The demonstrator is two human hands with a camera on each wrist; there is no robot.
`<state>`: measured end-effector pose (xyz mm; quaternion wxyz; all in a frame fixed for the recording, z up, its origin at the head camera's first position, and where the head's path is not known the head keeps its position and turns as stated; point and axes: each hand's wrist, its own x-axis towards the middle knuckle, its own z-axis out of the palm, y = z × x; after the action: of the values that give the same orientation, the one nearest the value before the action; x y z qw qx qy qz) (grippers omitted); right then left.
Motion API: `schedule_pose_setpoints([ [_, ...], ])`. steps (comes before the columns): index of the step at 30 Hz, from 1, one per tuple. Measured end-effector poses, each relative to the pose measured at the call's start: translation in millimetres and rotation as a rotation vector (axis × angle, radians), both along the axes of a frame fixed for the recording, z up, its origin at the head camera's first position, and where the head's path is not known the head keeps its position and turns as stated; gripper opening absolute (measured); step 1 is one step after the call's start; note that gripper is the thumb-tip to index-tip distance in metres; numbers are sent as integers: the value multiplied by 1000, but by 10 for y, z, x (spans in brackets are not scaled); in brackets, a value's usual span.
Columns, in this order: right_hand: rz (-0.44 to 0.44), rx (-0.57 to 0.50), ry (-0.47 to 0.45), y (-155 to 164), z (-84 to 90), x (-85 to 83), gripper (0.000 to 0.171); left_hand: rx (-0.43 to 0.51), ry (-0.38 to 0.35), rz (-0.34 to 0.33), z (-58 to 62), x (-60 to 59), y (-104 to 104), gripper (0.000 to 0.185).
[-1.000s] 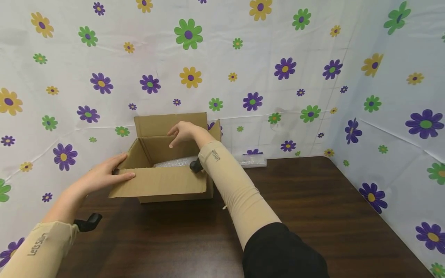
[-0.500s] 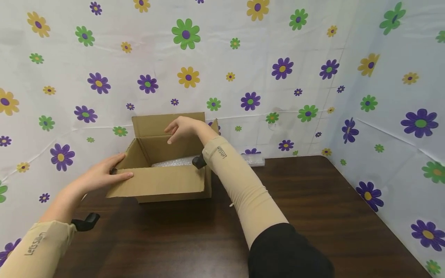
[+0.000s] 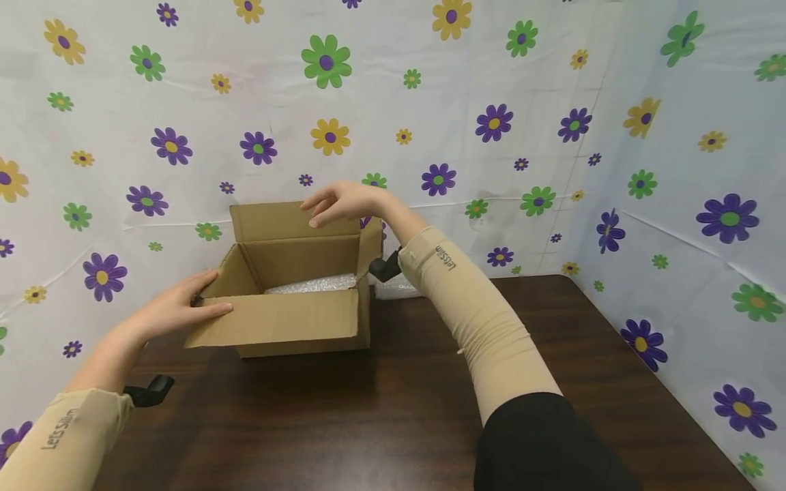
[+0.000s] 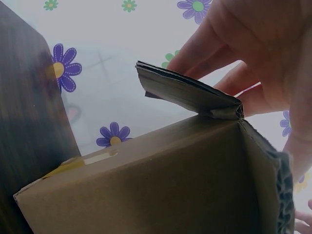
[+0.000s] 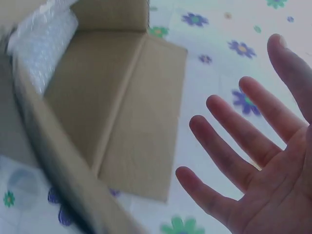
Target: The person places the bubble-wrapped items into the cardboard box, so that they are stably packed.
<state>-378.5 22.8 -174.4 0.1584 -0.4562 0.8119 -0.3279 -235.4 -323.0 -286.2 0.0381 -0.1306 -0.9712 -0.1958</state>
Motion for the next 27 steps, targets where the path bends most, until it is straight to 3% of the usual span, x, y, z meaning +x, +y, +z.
schedule_pose_setpoints([
  [7,-114,-41,-1,492,67,-54,48,2,-2,-7,11,-6,17,94],
  [14,-231,-131,-13,934,-59,-110,48,2,-7,2,6,12,-11,95],
  [19,-305,-115,-4,1173,-321,-159,49,-9,0,-8,10,-6,-9,94],
  [27,-357,-74,55,1363,-1066,-292,53,3,-6,0,8,27,3,94],
])
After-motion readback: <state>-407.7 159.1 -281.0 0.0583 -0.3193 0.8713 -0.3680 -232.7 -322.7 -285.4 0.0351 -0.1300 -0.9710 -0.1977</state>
